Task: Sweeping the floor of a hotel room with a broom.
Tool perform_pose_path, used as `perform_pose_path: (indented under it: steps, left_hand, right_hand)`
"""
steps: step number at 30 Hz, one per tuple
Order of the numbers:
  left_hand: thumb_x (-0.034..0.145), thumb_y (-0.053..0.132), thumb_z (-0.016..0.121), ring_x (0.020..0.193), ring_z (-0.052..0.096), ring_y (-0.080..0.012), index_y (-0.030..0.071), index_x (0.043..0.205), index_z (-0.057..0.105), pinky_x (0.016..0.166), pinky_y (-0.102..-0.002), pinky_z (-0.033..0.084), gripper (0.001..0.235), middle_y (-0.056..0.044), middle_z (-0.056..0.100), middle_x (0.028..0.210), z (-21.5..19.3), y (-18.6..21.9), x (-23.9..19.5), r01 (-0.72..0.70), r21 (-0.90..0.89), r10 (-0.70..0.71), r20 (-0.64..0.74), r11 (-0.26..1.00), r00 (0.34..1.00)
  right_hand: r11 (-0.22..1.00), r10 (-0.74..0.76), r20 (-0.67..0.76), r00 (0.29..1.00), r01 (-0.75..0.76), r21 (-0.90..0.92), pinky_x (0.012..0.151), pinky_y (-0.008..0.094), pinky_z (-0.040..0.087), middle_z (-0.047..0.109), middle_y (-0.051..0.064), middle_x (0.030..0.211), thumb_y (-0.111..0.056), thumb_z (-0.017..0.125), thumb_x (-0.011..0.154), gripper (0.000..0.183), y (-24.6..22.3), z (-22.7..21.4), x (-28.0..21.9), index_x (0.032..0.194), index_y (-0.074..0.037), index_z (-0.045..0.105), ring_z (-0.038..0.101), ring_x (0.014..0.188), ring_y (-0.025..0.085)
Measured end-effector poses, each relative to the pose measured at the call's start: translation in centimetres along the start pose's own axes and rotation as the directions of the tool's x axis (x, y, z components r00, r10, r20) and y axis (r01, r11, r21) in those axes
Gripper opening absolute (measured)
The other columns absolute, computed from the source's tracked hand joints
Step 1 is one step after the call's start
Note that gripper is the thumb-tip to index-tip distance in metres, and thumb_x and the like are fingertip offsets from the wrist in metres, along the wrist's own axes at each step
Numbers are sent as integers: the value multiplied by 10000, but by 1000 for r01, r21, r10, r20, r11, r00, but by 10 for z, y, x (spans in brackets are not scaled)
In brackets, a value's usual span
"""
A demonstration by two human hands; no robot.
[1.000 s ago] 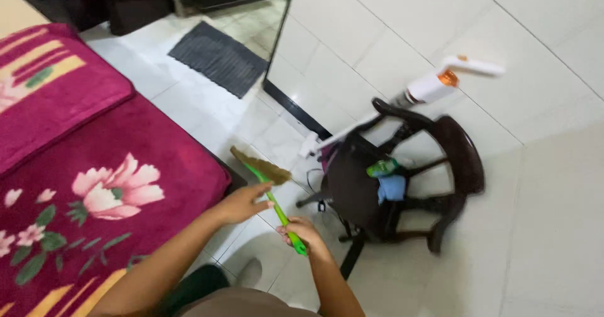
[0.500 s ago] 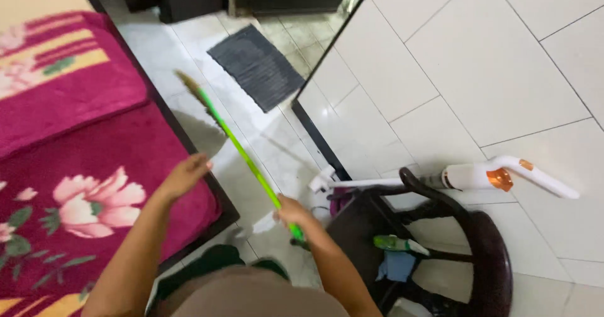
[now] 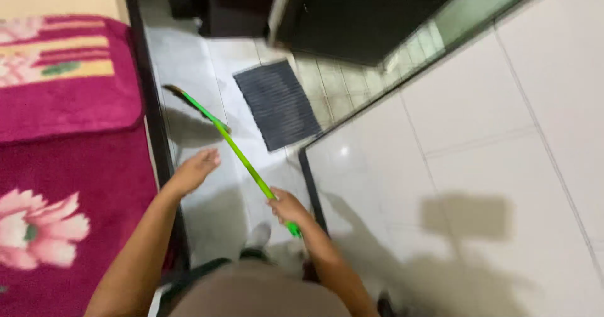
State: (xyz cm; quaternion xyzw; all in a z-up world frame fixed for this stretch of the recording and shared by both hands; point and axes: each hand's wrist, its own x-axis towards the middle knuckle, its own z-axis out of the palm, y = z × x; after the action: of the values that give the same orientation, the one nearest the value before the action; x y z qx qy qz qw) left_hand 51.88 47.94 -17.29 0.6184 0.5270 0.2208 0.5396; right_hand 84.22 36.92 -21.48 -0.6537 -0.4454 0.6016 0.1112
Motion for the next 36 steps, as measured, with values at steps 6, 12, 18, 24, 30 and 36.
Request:
perform_pose_path:
  steps: [6,12,18,24,30,36]
  left_hand:
    - [1012,262,617,1331,554,-398,22,1521,462,1102,-512,448,583,-277,550,1466,9,14,18,147,-306,-193,-126,940,973]
    - [997,284,649,1283,581,-436,-3,1473,541,1068,-531,468,567,-289,618,1381,0,-13,51,170,-298,-266,-318,939,910]
    - [1022,423,604,1290,592,-353,128,1462,585,1085,-504,463,530,-169,661,1361,-40,4,161,194,-78,-209,-346,978,915]
    - [982,252,571,1261,600,-423,102,1459,579,1051,-523,484,501,-246,654,1345,-60,119,198,169,-116,-191,-225,979,955]
    - [985,213,608,1234,615,-406,45,1453,569,1008,-523,501,499,-244,647,1351,-87,103,199,147,-166,-193,-306,975,932]
    - [1003,342,650,1266,605,-337,89,1459,580,1043,-474,484,527,-154,661,1363,-90,56,203,264,-271,-357,-398,926,845]
  right_hand:
    - [1000,-8,-4,1000,8,17,349,285,527,601,139,692,-238,698,940,721,-67,-80,71,1537,25,391,592,426,182]
    - [998,-40,-15,999,41,50,340,293,523,611,127,650,-209,795,872,765,-71,-103,161,1527,-31,443,603,408,186]
    - [994,-90,41,995,87,72,336,310,487,633,148,660,-263,770,884,787,-135,-173,199,1524,29,417,610,398,202]
    - [994,-103,112,988,99,40,351,349,510,639,182,655,-274,854,815,917,-148,-183,236,1534,43,381,626,405,235]
    - [996,-88,159,983,85,22,380,349,562,681,257,808,-169,870,776,919,-183,-170,273,1530,56,395,706,545,260]
    - [996,-78,79,994,82,-45,442,349,610,718,283,966,-60,745,859,692,-197,-231,316,1505,-47,497,766,712,288]
